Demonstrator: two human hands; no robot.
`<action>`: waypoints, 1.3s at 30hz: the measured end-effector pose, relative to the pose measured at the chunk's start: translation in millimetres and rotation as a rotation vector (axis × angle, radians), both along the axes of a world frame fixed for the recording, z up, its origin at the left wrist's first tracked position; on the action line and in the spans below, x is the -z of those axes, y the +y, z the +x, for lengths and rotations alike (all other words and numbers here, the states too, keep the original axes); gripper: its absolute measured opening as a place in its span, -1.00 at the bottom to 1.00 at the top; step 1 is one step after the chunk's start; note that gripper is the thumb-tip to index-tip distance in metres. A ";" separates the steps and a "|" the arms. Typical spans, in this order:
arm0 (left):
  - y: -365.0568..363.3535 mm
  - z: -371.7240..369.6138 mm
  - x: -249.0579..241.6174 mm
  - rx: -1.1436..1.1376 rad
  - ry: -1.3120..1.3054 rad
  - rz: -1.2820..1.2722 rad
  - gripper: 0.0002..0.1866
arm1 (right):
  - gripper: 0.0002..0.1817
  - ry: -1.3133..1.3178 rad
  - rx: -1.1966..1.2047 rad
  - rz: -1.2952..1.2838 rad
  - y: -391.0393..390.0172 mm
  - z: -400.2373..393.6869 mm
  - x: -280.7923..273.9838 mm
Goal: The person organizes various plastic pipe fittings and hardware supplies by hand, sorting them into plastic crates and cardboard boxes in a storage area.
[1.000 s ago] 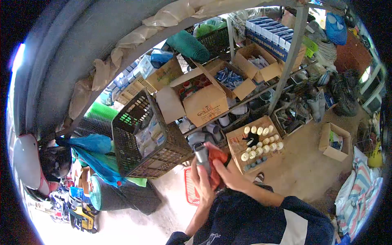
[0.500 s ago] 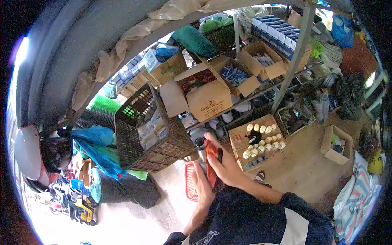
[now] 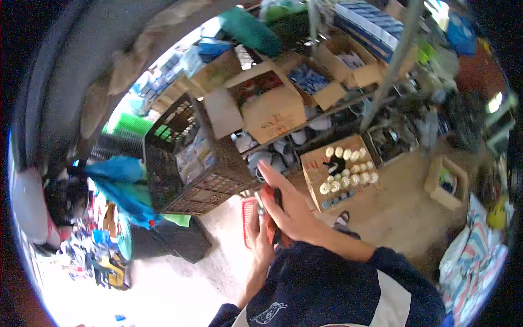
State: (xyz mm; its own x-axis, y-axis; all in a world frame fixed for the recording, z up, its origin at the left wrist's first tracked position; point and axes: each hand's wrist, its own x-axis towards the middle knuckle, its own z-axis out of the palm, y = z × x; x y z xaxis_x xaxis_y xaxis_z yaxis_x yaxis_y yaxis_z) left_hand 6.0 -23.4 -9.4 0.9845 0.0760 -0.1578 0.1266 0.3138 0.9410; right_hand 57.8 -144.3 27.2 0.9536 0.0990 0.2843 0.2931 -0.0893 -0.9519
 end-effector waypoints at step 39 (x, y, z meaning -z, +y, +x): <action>-134.8 -18.2 278.1 1.081 0.427 0.998 -0.62 | -0.58 0.959 0.727 -0.744 -356.7 -111.7 457.7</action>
State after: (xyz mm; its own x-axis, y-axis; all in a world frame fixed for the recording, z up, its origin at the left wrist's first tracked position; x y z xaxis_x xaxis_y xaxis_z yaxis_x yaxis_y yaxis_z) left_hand -12.2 -158.2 -287.5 0.5330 -0.3814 -0.7553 0.1789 -0.8217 0.5412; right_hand -53.9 -501.1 -430.5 0.6462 -0.6535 -0.3941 -0.7594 -0.4996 -0.4168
